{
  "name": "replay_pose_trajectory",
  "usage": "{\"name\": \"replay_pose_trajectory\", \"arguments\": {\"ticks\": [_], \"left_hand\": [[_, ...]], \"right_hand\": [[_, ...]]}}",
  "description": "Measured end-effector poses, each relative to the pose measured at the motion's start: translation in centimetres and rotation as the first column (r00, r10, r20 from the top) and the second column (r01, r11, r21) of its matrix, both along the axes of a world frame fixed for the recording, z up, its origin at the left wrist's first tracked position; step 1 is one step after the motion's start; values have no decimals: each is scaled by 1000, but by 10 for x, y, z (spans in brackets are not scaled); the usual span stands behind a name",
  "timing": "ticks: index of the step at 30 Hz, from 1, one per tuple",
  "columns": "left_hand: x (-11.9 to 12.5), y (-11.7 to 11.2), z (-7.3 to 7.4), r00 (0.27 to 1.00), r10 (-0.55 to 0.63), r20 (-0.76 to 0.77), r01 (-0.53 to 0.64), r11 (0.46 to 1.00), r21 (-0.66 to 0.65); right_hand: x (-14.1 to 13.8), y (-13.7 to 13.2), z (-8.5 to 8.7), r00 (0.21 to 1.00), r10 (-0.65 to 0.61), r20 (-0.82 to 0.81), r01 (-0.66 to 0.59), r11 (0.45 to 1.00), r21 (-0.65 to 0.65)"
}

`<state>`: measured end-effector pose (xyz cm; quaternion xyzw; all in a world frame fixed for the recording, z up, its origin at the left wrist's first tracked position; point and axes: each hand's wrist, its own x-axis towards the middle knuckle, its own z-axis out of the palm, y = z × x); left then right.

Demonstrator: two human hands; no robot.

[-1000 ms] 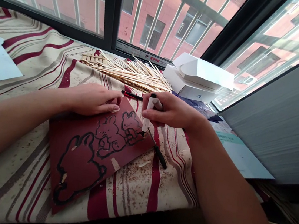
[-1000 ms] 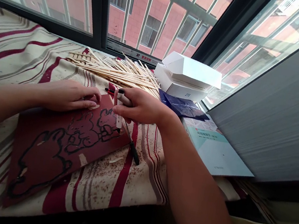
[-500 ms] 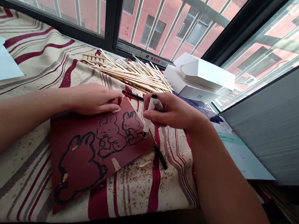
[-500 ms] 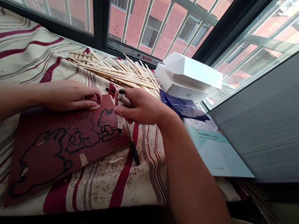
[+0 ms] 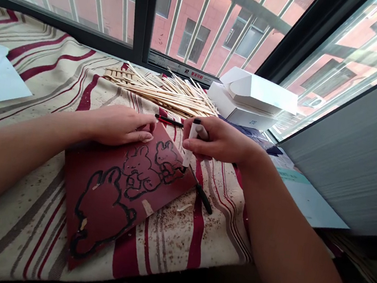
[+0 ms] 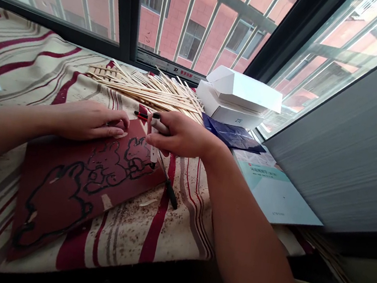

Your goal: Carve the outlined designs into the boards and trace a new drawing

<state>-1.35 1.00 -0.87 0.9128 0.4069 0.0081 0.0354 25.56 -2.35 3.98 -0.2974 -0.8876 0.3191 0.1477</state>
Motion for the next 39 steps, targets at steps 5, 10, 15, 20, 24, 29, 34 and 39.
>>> {"name": "replay_pose_trajectory", "arguments": {"ticks": [5, 10, 15, 20, 24, 29, 34, 39], "left_hand": [[1, -2, 3, 1000, 1, -15, -1, 1000, -11], [1, -3, 4, 1000, 12, -28, -13, 1000, -28], [2, -3, 6, 1000, 15, -15, -15, 999, -39], [2, -4, 7, 999, 17, -38, -18, 999, -29], [3, -4, 7, 999, 10, -41, -12, 1000, -26], [3, -5, 8, 999, 13, -52, -15, 1000, -26], [3, -5, 8, 999, 5, -39, -6, 1000, -17], [2, -4, 7, 999, -14, -29, 14, 1000, -10]], "right_hand": [[-1, 0, -2, 999, -20, -47, 21, 999, 28], [0, 0, -1, 1000, -5, -5, 5, 1000, 4], [-1, 0, -1, 999, -40, -24, 41, 999, 34], [-1, 0, -2, 1000, -16, -25, 17, 999, 39], [-2, 1, -4, 998, -42, -48, 44, 998, 53], [-1, 1, -5, 999, -38, -31, 39, 998, 44], [-2, 2, -6, 998, -40, -58, 45, 995, 93], [-3, 2, -8, 996, 6, -85, -2, 999, 50]]}}
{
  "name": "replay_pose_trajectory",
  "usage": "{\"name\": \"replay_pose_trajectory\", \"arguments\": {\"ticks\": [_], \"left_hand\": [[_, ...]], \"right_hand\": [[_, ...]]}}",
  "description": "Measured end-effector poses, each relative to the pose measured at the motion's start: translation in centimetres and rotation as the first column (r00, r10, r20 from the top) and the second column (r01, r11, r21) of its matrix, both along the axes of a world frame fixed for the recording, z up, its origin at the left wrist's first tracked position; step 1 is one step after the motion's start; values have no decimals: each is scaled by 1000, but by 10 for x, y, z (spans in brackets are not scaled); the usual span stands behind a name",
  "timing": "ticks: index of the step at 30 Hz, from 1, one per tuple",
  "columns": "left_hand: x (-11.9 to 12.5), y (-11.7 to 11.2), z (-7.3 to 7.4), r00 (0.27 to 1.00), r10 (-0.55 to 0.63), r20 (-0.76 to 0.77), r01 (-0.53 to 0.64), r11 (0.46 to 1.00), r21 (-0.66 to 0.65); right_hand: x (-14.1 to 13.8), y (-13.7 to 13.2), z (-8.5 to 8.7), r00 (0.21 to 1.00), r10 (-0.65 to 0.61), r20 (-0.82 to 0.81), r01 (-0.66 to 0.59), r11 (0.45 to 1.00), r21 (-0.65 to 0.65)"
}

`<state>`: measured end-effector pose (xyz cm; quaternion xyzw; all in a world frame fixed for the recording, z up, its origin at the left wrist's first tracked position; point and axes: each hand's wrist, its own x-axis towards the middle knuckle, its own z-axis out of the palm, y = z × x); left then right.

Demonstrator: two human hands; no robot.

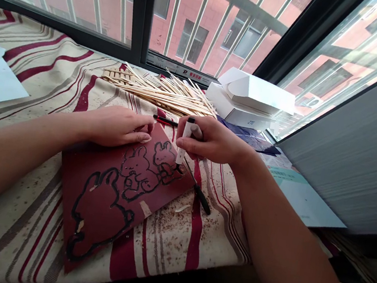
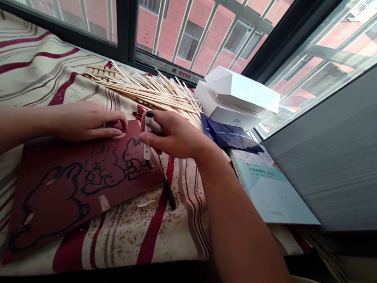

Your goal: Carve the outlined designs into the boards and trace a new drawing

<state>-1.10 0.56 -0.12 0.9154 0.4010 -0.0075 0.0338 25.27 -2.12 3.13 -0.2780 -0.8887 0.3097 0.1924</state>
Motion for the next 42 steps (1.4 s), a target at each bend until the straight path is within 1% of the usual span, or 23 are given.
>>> {"name": "replay_pose_trajectory", "arguments": {"ticks": [4, 7, 12, 16, 19, 21, 25, 29, 32, 36, 40, 42], "left_hand": [[0, 0, 0, 1000, 7, 17, -7, 1000, -2], [0, 0, -1, 1000, 15, 26, -15, 1000, -11], [0, 0, -1, 1000, 13, 0, -13, 1000, -9], [0, -1, 0, 1000, 12, -27, -12, 1000, 6], [1, -1, 0, 1000, 16, -24, -16, 1000, -3], [1, -1, 0, 1000, 18, -7, -18, 1000, -10], [0, -1, 0, 1000, 18, 15, -18, 1000, -12], [0, 0, -1, 999, 6, 43, -6, 1000, -6], [-1, 1, -1, 1000, 2, 9, -2, 1000, 0], [-1, 0, -1, 1000, 9, -3, -9, 1000, 2], [0, -1, 0, 1000, 19, -7, -19, 1000, 10], [0, -1, 0, 1000, 21, -15, -21, 1000, 10]], "right_hand": [[0, 0, 0, 1000, 25, 3, -25, 999, 25], [1, -1, 2, 1000, 16, 15, -16, 999, 51], [6, -1, 7, 998, -56, 31, 55, 998, 37], [7, 1, 7, 995, -42, 90, 41, 999, 12], [6, 1, 6, 998, -8, 66, 9, 1000, -13], [6, 1, 6, 998, 0, 57, 0, 1000, -6], [6, -1, 8, 996, -36, 87, 35, 999, 10], [6, 0, 8, 995, -25, 92, 25, 1000, 4], [5, 0, 8, 996, -58, 69, 56, 998, 19], [5, -1, 8, 996, -25, 85, 25, 1000, -1], [4, -1, 7, 996, -68, 61, 67, 998, 11], [4, -1, 7, 995, -60, 84, 59, 998, 13]]}}
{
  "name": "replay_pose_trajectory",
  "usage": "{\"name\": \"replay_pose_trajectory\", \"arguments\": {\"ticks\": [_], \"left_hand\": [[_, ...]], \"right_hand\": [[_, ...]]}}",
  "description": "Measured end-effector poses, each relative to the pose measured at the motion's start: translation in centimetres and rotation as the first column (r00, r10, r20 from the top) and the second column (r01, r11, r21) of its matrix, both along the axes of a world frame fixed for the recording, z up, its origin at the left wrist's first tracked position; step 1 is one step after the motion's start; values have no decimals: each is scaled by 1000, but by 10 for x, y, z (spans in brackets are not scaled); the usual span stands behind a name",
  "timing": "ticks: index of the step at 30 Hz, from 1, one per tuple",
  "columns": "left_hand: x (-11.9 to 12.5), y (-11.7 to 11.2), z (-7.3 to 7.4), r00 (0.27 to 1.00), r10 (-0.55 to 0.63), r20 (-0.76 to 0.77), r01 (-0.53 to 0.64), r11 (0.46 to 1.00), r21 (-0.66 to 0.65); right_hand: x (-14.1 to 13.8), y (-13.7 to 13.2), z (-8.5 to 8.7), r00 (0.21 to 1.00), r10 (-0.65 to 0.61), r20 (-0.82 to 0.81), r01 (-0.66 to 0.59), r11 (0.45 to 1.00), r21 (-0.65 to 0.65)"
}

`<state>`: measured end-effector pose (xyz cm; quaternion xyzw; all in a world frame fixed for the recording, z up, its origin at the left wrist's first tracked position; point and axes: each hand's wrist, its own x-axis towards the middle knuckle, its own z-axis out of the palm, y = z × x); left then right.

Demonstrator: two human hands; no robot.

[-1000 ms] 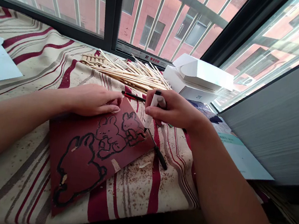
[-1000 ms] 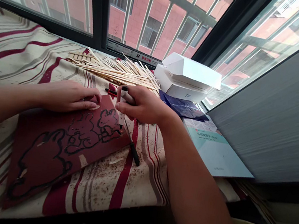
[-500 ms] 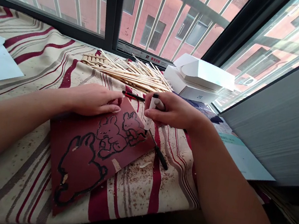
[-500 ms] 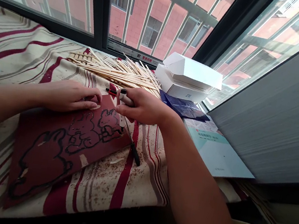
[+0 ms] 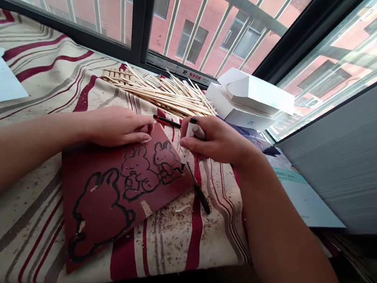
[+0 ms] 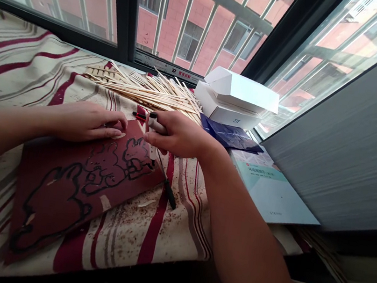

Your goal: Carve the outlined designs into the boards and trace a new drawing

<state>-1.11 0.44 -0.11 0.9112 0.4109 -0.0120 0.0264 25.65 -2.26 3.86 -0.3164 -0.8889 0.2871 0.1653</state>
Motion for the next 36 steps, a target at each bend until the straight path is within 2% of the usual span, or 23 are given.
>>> {"name": "replay_pose_trajectory", "arguments": {"ticks": [11, 13, 15, 17, 20, 24, 28, 36], "left_hand": [[-1, 2, -2, 1000, -4, 12, 4, 1000, -15], [0, 0, -2, 999, 1, 33, 0, 1000, -9], [2, -5, -1, 994, -9, 107, 11, 1000, -15], [4, -10, 2, 970, -44, 240, 54, 998, -36], [7, -15, 4, 894, -105, 435, 149, 986, -69], [8, -17, 4, 836, -146, 530, 262, 953, -151], [8, -17, 3, 751, -203, 628, 373, 915, -151], [17, -26, 2, 715, -168, 679, 331, 936, -117]], "right_hand": [[-1, -3, 1, 1000, -10, 2, 10, 1000, -5], [-2, -4, 1, 995, -32, -96, 33, 999, 5], [-5, -6, 1, 958, -75, -277, 84, 996, 20], [-10, -9, 0, 887, -122, -444, 152, 988, 32], [-18, -15, -2, 821, -121, -558, 189, 980, 66], [-26, -19, -7, 771, -69, -633, 179, 978, 111], [-30, -16, -16, 778, -49, -626, 167, 977, 131], [-41, -15, -24, 764, -81, -640, 124, 992, 24]]}}
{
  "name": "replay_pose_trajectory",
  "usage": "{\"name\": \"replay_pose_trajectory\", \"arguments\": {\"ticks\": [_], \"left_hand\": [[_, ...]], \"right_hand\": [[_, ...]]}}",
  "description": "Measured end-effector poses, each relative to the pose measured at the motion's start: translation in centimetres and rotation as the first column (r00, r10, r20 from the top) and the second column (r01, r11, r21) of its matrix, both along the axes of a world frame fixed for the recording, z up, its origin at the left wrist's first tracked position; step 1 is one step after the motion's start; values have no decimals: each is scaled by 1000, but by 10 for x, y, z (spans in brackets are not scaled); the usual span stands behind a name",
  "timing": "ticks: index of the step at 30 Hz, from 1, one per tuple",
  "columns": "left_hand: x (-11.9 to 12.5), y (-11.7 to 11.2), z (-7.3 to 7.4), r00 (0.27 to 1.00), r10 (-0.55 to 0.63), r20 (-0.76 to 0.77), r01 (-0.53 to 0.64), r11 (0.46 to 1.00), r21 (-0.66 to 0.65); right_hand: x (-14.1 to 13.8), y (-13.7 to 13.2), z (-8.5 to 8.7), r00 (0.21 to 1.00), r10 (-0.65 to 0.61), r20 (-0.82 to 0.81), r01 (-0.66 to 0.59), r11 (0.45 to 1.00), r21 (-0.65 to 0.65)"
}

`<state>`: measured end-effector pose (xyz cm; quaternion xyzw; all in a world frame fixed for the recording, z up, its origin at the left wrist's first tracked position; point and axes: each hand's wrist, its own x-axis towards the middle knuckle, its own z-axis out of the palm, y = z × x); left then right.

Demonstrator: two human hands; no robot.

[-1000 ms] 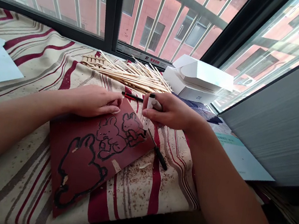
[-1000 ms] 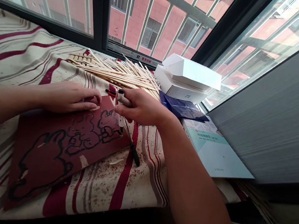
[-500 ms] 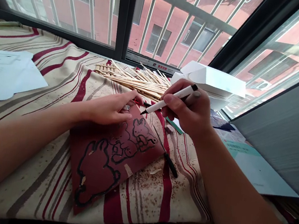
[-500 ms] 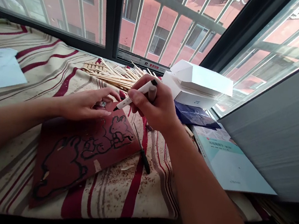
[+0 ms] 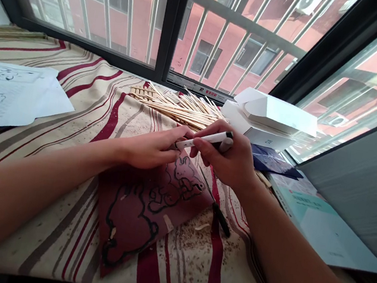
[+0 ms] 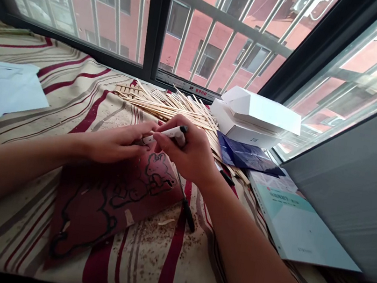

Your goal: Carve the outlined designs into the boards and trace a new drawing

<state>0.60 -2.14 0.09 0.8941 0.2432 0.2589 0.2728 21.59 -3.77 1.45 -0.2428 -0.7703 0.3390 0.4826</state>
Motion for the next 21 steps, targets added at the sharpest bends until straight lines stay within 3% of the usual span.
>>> {"name": "replay_pose_trajectory", "arguments": {"ticks": [4, 8, 13, 16, 19, 21], "left_hand": [[7, -6, 0, 994, 47, 101, -41, 997, -65], [9, -6, 4, 971, 111, 210, -90, 990, -107], [2, 2, 13, 973, 140, 184, -143, 990, 1], [-1, 5, 11, 975, 163, 150, -173, 983, 55], [0, 3, 5, 980, 135, 146, -135, 991, -11], [2, 2, 3, 981, 100, 164, -90, 994, -68]], "right_hand": [[-6, -1, 1, 992, -81, -96, 76, 996, -49], [-8, -2, 4, 982, -154, -110, 154, 988, -8], [5, -1, 10, 994, -100, -51, 101, 995, 12], [15, 0, 14, 987, -157, 44, 151, 981, 125], [17, -1, 15, 963, -207, 173, 162, 957, 242], [14, -2, 12, 973, -165, 159, 129, 967, 218]]}}
